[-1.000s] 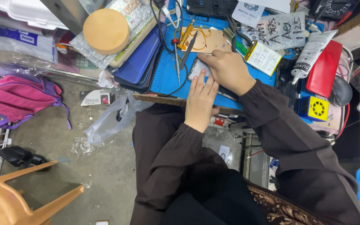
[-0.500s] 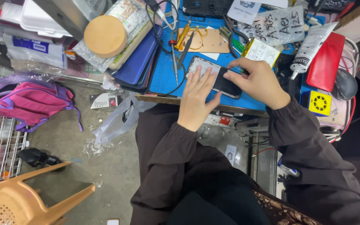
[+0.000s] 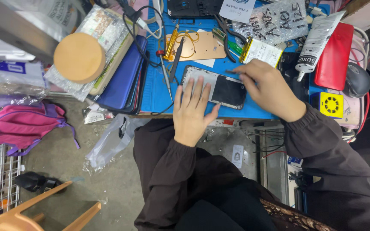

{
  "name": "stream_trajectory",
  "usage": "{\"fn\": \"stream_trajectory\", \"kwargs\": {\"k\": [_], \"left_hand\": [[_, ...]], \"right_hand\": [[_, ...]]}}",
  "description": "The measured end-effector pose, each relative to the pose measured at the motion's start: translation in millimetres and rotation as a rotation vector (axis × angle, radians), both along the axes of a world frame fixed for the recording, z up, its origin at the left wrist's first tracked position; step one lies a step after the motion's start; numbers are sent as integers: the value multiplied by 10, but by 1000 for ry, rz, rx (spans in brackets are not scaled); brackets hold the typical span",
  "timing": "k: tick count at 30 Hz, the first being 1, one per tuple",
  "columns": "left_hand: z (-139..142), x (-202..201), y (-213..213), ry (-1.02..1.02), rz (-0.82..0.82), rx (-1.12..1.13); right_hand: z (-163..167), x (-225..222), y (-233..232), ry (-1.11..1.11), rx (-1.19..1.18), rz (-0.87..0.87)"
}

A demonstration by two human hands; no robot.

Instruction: The person applies adhesive strips to the internal chassis of a mobile phone and presses them down by hand.

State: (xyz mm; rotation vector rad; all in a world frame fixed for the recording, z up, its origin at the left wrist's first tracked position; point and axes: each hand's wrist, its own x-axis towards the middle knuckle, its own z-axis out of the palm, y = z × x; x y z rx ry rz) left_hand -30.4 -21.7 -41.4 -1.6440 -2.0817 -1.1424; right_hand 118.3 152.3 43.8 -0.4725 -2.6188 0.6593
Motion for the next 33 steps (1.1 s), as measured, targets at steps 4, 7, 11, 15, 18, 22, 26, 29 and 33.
{"fn": "stream_trajectory", "kwargs": {"k": [4,7,11,15,18,22,26,29,33], "left_hand": [[-53,43,-12,-31,9,-22],[-64,75,-27,-55,20,-21],[-29,122,-52,-88,34,-44],[8,124,-57,-90,40,-50],[27,128,-67,-123,29,-63],[18,122,-45,-125,33,-35],[16,138,-54,-123,36,-52],[21,138,-64,-137,19,-55],[20,130,-43,-140,29,-42]], "right_hand": [[53,-66,-93,-110,36,15],[101,-117,-143,-153,162,8],[141,-167,-195,-234,165,23],[87,-249,-223,-249,146,27],[104,-249,-256,-283,133,14],[201,-216,-315,-322,76,-73],[155,-332,-308,-281,78,-18],[87,-381,-280,-213,28,23],[130,-266,-207,-249,-93,-17]]}}
